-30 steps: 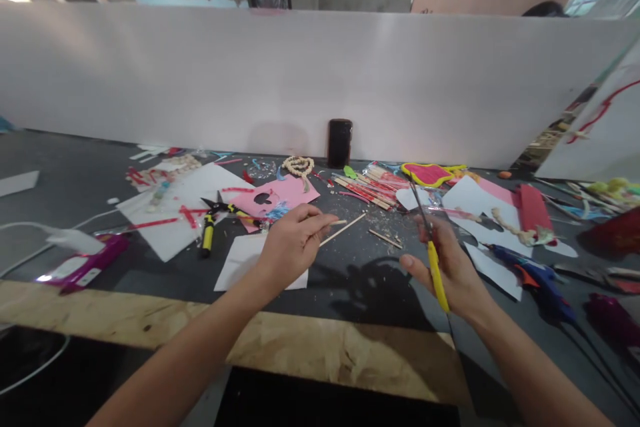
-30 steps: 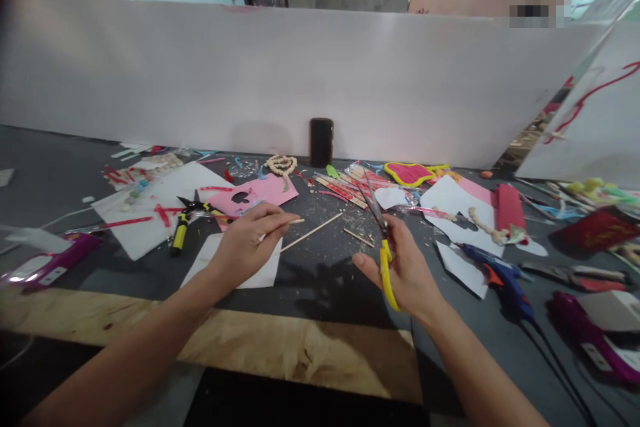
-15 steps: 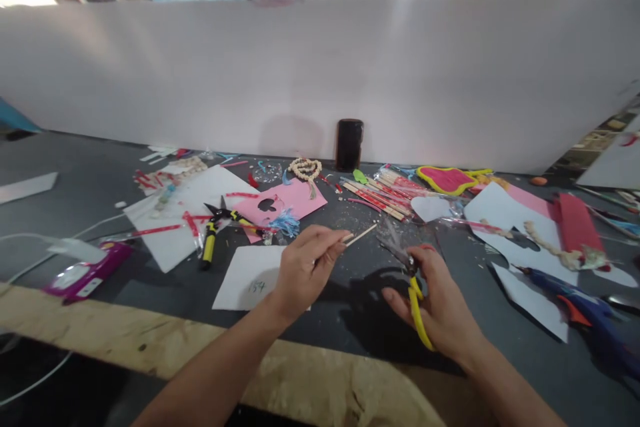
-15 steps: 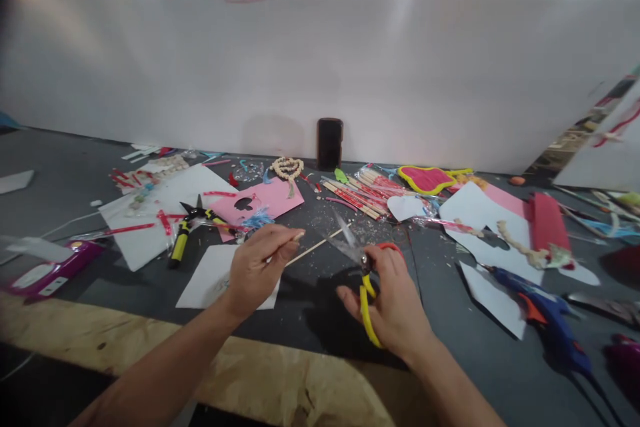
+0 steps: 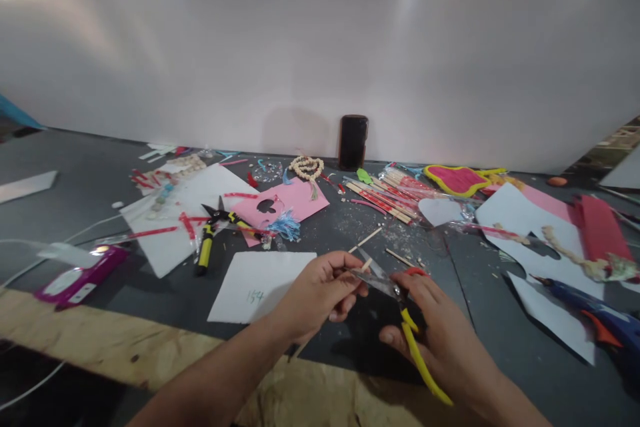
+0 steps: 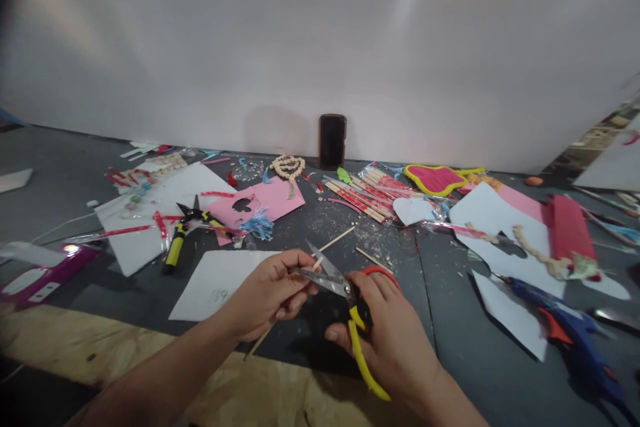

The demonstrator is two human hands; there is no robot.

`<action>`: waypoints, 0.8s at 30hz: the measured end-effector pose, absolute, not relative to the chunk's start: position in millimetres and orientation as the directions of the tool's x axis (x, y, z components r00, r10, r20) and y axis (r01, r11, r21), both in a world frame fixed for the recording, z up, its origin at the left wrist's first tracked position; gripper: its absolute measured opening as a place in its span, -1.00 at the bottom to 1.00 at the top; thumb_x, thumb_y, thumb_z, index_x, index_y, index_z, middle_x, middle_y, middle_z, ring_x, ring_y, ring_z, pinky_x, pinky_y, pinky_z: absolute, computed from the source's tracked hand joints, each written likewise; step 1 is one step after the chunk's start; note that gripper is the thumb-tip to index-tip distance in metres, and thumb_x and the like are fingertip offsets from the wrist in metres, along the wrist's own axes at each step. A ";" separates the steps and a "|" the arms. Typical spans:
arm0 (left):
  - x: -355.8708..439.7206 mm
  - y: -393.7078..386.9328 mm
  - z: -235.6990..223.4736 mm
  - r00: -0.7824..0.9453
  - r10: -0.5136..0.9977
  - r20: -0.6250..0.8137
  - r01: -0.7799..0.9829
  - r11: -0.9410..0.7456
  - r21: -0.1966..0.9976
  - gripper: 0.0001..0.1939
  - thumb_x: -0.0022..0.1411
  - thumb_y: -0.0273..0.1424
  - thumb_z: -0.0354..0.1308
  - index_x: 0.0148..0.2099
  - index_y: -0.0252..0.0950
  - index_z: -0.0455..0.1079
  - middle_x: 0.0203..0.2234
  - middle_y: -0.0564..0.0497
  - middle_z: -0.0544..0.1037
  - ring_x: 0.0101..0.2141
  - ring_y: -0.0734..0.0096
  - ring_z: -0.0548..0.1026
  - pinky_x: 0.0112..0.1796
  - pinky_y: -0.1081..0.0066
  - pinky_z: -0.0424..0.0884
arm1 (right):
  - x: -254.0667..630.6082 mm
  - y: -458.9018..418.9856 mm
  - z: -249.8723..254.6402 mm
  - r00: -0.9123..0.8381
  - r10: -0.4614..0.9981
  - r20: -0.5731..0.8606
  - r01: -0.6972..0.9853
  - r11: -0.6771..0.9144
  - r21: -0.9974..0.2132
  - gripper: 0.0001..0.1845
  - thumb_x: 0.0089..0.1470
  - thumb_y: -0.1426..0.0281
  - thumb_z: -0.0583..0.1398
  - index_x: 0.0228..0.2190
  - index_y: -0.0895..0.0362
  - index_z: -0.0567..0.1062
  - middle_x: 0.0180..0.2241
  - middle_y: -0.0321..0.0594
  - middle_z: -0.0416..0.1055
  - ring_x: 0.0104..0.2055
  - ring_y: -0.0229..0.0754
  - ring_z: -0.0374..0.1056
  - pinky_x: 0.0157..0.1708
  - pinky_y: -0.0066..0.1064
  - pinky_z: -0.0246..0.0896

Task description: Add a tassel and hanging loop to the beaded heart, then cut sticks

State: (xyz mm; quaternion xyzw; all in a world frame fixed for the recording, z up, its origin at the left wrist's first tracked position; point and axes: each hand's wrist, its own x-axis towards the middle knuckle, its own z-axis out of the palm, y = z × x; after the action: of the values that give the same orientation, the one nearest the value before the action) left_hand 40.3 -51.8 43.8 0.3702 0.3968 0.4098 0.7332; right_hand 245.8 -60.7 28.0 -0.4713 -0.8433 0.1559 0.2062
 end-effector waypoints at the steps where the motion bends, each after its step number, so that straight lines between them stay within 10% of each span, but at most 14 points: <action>1: 41.1 -52.1 41.8 0.363 0.884 -0.294 -0.295 0.408 0.864 -0.72 0.03 -0.26 0.22 -0.28 -0.32 0.28 -0.57 0.10 0.41 -0.72 0.75 0.17 -0.72 0.67 -0.01 | 245.5 -61.4 27.9 -0.476 0.860 0.184 0.727 0.502 -0.468 -0.42 -0.03 0.06 0.17 -0.05 0.14 0.29 -0.17 0.01 0.37 -0.12 -0.01 0.31 -0.18 -0.19 0.26; 24: 37.1 -54.6 40.7 0.478 0.787 -0.390 -0.197 0.529 0.826 -0.74 0.05 -0.25 0.22 -0.34 -0.32 0.30 -0.65 0.08 0.43 -0.76 0.76 0.07 -0.73 0.65 -0.11 | 234.6 -76.2 20.8 -0.499 0.844 0.196 0.728 0.531 -0.433 -0.51 0.11 0.12 0.03 -0.05 0.20 0.32 -0.22 0.04 0.45 -0.21 -0.01 0.41 -0.28 -0.25 0.36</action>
State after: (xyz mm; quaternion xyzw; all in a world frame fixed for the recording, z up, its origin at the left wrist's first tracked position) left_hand 37.1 -54.6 40.7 0.3681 0.4009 0.3165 0.7769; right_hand 234.6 -76.2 20.8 -0.4608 -0.8530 0.1486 0.1950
